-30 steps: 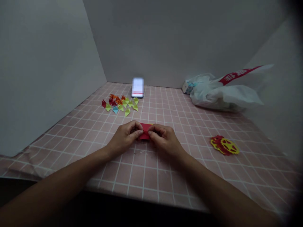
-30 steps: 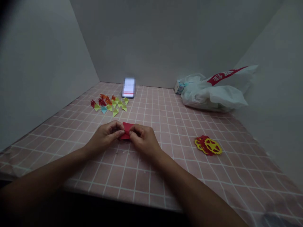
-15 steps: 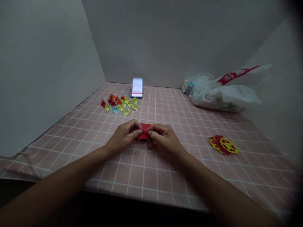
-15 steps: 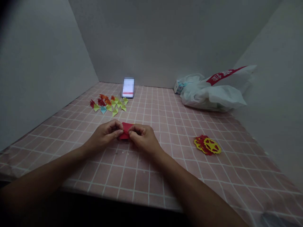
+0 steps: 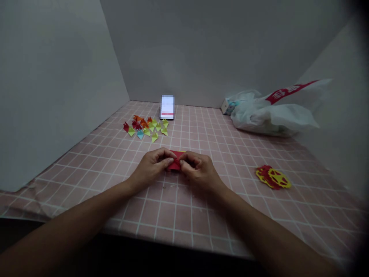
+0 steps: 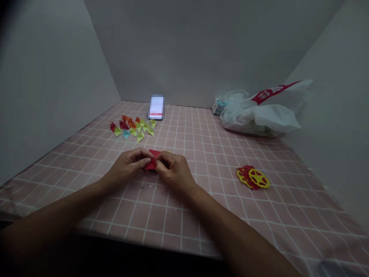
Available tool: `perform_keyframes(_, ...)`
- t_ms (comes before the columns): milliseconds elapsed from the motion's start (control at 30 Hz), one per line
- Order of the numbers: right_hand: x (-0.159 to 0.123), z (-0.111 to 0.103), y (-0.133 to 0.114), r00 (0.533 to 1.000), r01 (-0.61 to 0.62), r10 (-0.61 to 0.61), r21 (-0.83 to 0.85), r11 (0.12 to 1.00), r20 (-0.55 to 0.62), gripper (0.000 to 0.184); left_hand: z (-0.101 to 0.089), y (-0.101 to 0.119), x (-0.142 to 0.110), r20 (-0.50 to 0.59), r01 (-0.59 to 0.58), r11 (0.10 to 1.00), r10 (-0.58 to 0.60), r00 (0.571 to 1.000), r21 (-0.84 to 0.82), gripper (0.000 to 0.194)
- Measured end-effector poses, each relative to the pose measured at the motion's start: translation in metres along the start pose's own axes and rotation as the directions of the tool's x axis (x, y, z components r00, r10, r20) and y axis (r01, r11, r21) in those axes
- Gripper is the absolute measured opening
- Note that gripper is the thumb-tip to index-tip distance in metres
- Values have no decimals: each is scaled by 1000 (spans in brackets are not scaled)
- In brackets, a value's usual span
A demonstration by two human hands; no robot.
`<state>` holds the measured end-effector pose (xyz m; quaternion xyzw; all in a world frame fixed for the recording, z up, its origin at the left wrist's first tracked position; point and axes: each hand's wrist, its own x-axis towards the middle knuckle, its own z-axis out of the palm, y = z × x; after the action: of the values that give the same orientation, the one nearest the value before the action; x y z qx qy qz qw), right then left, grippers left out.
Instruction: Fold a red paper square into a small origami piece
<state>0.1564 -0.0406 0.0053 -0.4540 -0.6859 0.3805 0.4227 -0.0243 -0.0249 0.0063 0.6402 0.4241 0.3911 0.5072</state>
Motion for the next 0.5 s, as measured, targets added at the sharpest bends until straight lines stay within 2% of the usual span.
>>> perform_keyframes(100,0,0,1,1000,-10,10,12,1000,-1,14,0,3,-1,-32,-13,997,15,999,71,11)
perform_keyframes(300,1,0,5,999,0,-4,80,997,48,7,1,3,-1,-119,-3,1000,5,993,18,13)
perform_keyframes(500,1,0,8,999,-32,31,33,999,35,9,1,1,-1,-100,0,1000,0,995,4,16)
